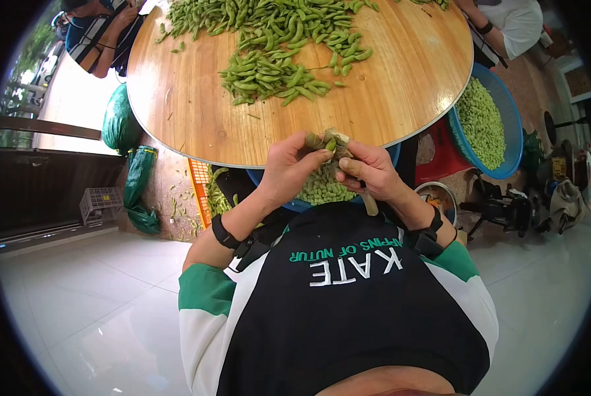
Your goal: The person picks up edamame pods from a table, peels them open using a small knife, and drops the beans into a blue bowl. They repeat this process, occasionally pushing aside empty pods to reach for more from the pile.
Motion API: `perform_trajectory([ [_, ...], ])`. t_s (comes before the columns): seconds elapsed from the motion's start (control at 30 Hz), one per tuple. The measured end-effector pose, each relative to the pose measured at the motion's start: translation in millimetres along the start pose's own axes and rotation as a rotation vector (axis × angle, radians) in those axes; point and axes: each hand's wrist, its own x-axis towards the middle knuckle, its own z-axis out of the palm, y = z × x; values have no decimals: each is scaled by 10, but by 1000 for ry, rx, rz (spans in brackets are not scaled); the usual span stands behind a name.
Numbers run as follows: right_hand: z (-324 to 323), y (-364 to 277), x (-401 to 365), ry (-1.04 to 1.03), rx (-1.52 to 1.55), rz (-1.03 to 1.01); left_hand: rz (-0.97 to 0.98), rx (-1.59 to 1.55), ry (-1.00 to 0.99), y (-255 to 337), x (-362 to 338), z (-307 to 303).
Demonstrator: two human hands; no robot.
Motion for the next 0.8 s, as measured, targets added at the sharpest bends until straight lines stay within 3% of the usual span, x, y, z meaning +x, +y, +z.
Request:
perform_trajectory([
  [0.13,76,-7,7,62,-154,-71,37,-22,7,-43,-6,-14],
  [0.23,76,-21,34,102,-180,-82,-83,-119,-31,0,20,-92],
  [0.3,41,-61,38,-14,24,-39,-262,-478,-172,1,47,-159],
  [0.43,-67,-86,69,-166,-22,-20,-364,-688,-264,11,76,-150],
  [0.5,-63,-12,165,-91,-958,-661,-429,-720,-197,-57,98,-150],
  [0.53,-109,3,146,-102,-1057,-681,-430,-721,-197,-66,96,-142],
  [0.57,-104,10,129,-103,-1057,-680,-364,-579,-181,-65,97,-135],
  [0.63,-48,19,72,2,-725,-365,-299,-438,-161,-51,92,-111],
  [0.8,1,99,92,147,-750,-391,-199,-126,-117,1,45,-53],
])
